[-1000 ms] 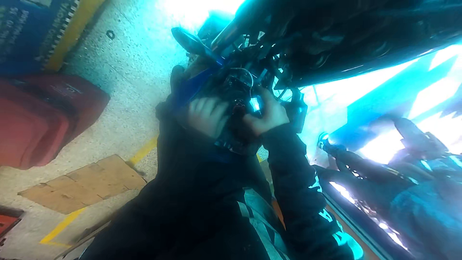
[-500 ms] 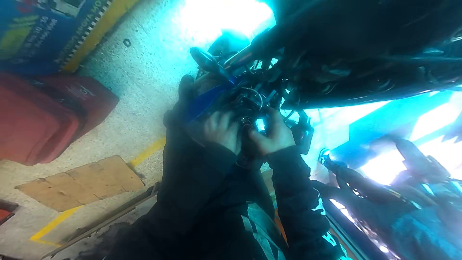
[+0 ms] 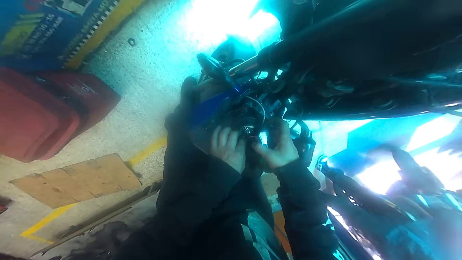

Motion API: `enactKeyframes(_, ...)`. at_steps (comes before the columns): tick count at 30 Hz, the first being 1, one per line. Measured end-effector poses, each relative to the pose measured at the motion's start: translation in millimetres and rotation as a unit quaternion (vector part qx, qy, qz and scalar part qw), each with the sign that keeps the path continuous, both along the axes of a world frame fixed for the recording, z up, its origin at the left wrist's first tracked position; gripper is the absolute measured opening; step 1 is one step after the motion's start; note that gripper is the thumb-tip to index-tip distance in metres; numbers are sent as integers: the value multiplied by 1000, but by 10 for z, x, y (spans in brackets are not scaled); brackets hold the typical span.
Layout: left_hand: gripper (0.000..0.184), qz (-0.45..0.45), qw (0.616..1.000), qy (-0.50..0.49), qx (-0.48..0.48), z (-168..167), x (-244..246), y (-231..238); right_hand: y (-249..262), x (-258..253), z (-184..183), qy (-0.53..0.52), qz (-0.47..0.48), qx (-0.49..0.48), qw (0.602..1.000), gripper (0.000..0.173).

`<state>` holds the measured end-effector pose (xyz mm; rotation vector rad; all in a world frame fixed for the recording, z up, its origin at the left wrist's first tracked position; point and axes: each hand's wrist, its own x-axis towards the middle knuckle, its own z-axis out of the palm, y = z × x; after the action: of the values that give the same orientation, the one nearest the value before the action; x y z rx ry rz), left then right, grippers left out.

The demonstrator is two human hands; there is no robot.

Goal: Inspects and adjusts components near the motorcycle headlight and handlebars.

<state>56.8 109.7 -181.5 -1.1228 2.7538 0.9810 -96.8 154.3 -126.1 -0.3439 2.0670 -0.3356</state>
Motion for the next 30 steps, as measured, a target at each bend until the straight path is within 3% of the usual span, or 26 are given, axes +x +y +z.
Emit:
enactKeyframes(4, 28, 24, 999, -26, 14, 57, -28, -117, -25, 7, -25, -4, -1, -10, 1000, 101)
enactKeyframes(8, 24, -44, 998, 5, 43, 48, -43, -211, 124, -148, -117, -97, -44, -130, 986, 85)
enactKeyframes(11, 32, -67, 991, -62, 98, 96, -102, -210, 235, -240, -188, -149, -55, -189, 969, 85)
enactKeyframes(16, 41, -66, 978, -114, 162, 169, -189, -258, 239, -219, -222, -142, -44, -200, 969, 83)
enactKeyframes(20, 43, -41, 983, -72, 166, 178, -155, -224, 213, -86, -137, -53, -17, -148, 987, 81)
enactKeyframes(24, 35, -8, 983, -48, 176, 205, -171, -169, 129, 94, -39, 80, 38, -10, 996, 78)
enactKeyframes(27, 34, -29, 989, -61, 133, 171, -169, -147, -4, 125, -34, 88, 66, 67, 992, 77)
enactKeyframes(30, 27, -13, 994, -46, 98, 57, -130, -194, -64, 72, -59, 64, 53, 61, 995, 76)
